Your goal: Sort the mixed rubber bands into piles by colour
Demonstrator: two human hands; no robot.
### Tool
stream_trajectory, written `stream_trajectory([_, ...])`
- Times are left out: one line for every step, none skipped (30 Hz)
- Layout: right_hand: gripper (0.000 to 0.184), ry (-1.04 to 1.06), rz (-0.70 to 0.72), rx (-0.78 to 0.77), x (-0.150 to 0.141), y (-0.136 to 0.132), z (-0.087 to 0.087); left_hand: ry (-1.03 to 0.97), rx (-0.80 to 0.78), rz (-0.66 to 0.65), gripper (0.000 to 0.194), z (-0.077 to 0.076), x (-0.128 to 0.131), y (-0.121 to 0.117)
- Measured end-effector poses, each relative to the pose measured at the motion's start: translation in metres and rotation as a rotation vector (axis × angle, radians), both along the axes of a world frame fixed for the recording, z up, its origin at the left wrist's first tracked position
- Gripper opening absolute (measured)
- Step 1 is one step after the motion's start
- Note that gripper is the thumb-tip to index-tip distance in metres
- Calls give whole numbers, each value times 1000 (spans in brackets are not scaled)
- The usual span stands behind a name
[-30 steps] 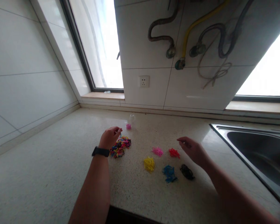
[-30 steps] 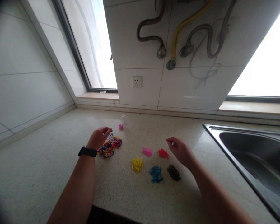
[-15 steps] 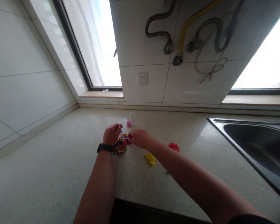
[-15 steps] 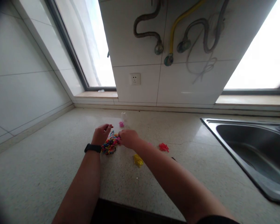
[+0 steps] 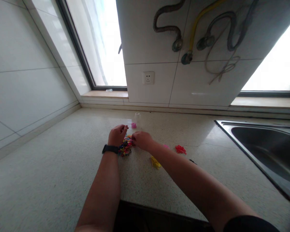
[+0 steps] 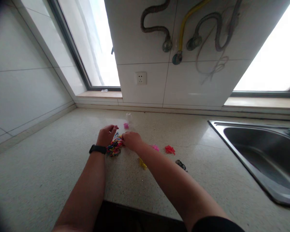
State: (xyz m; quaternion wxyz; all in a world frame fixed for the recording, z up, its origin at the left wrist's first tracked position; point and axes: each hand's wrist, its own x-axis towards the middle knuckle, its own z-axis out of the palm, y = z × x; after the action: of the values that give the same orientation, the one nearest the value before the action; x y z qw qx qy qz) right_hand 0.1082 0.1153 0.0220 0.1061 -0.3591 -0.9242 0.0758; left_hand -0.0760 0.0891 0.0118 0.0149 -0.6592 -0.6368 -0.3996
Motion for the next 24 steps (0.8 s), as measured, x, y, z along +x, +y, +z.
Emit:
stream_trajectory([23, 16, -9, -11, 1, 1, -1, -3, 5, -1, 38, -1, 0, 1])
stream_trajectory([21, 33, -16, -22, 2, 2, -2, -6, 10, -3, 38, -2, 0, 1])
stream_trajectory([20, 50, -20, -34, 3, 2, -3, -9, 13, -8, 38, -2, 0, 2])
stream_trajectory([20, 69, -23, -46, 4, 3, -5, -11, 15, -12, 38, -3, -1, 2])
stream_trajectory([19, 89, -26, -58, 5, 4, -6, -13, 16, -15, 38, -3, -1, 2])
stream_trajectory([19, 109, -29, -69, 7, 4, -7, -14, 16, -15, 38, -4, -1, 3])
stream_trajectory([19, 130, -31, -81, 8, 4, -8, -14, 15, -12, 37, -4, -1, 3])
stream_trajectory([19, 151, -32, -93, 9, 5, -9, -11, 11, -8, 38, -4, -1, 3])
stream_trajectory([19, 170, -33, -106, 10, 5, -10, -7, 8, -5, 38, -5, -1, 3])
stream_trajectory([19, 189, -33, -119, 10, 5, -10, -3, 5, -2, 38, -5, -2, 4])
stream_trajectory([19, 208, -34, -132, 11, 5, -11, -1, 2, -2, 38, -5, -1, 4])
stream_trajectory([19, 227, -36, -145, 11, 5, -11, -1, 0, -3, 38, -5, -1, 4])
stream_trajectory([19, 247, -39, -156, 12, 5, -11, -2, -2, -5, 38, -5, -1, 4])
stream_trajectory([19, 267, -43, -166, 12, 5, -11, -5, -5, -6, 38, -5, -1, 4])
stream_trajectory([19, 287, -47, -175, 12, 5, -12, -7, -8, -6, 38, -5, 0, 4])
stream_trajectory([19, 306, -50, -183, 13, 6, -12, -8, -11, -5, 38, -5, 0, 4])
stream_trajectory([19, 325, -52, -192, 13, 6, -13, -8, -15, -6, 38, -5, 0, 3])
stream_trajectory([18, 343, -52, -201, 13, 6, -14, -7, -17, -8, 38, -4, 0, 3])
stream_trajectory([18, 359, -53, -210, 14, 7, -15, -5, -20, -9, 39, -4, 1, 3])
stream_trajectory([18, 376, -53, -218, 14, 8, -17, -4, -23, -10, 39, -4, 1, 3])
stream_trajectory([18, 392, -53, -227, 14, 8, -19, -3, -26, -12, 39, -4, 1, 3])
stream_trajectory([18, 407, -53, -235, 14, 9, -21, -4, -30, -15, 39, -4, 1, 3])
stream_trajectory([18, 422, -51, -242, 14, 10, -23, -7, -33, -17, 39, -4, 1, 3])
stream_trajectory([19, 436, -47, -249, 14, 10, -25, -12, -36, -17, 39, -5, 1, 3])
